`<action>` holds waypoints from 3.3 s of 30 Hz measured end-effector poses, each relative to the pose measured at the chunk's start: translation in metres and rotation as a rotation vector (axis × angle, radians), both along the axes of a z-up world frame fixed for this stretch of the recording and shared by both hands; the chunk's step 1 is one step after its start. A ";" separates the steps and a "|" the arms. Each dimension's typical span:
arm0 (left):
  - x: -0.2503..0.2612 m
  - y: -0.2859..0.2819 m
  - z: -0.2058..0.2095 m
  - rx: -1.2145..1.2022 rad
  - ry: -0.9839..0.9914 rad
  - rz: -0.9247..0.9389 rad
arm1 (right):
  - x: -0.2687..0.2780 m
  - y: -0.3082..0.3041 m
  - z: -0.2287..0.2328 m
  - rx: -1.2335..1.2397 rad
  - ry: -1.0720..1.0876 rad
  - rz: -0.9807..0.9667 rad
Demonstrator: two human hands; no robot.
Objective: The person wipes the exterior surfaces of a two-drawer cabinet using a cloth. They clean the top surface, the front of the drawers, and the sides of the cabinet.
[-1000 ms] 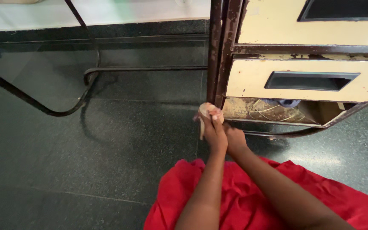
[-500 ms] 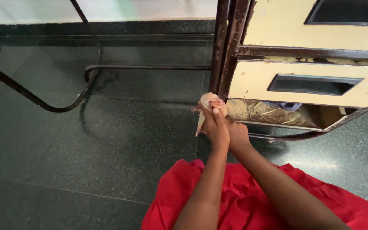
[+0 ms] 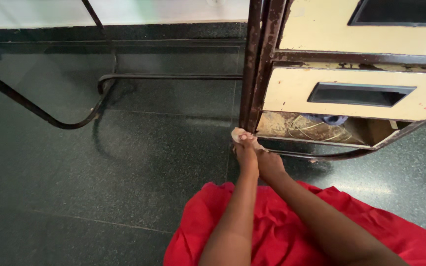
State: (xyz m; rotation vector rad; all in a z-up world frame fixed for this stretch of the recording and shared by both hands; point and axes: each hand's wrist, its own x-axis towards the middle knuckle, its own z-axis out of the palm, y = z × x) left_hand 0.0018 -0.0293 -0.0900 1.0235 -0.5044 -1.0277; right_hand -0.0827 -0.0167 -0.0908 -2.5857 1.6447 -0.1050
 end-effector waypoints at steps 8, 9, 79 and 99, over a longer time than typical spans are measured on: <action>-0.008 0.005 0.046 -0.022 -0.312 0.219 | -0.006 -0.006 0.023 -0.035 -0.230 -0.014; -0.006 0.001 0.046 -0.028 -0.393 0.242 | -0.005 -0.009 0.022 -0.053 -0.277 0.009; -0.112 0.031 -0.029 0.014 -0.395 -0.251 | -0.114 0.038 0.023 -0.029 -1.180 -0.243; -0.166 0.067 -0.011 -0.268 -0.767 -0.466 | -0.175 0.016 0.001 0.194 -1.901 -0.814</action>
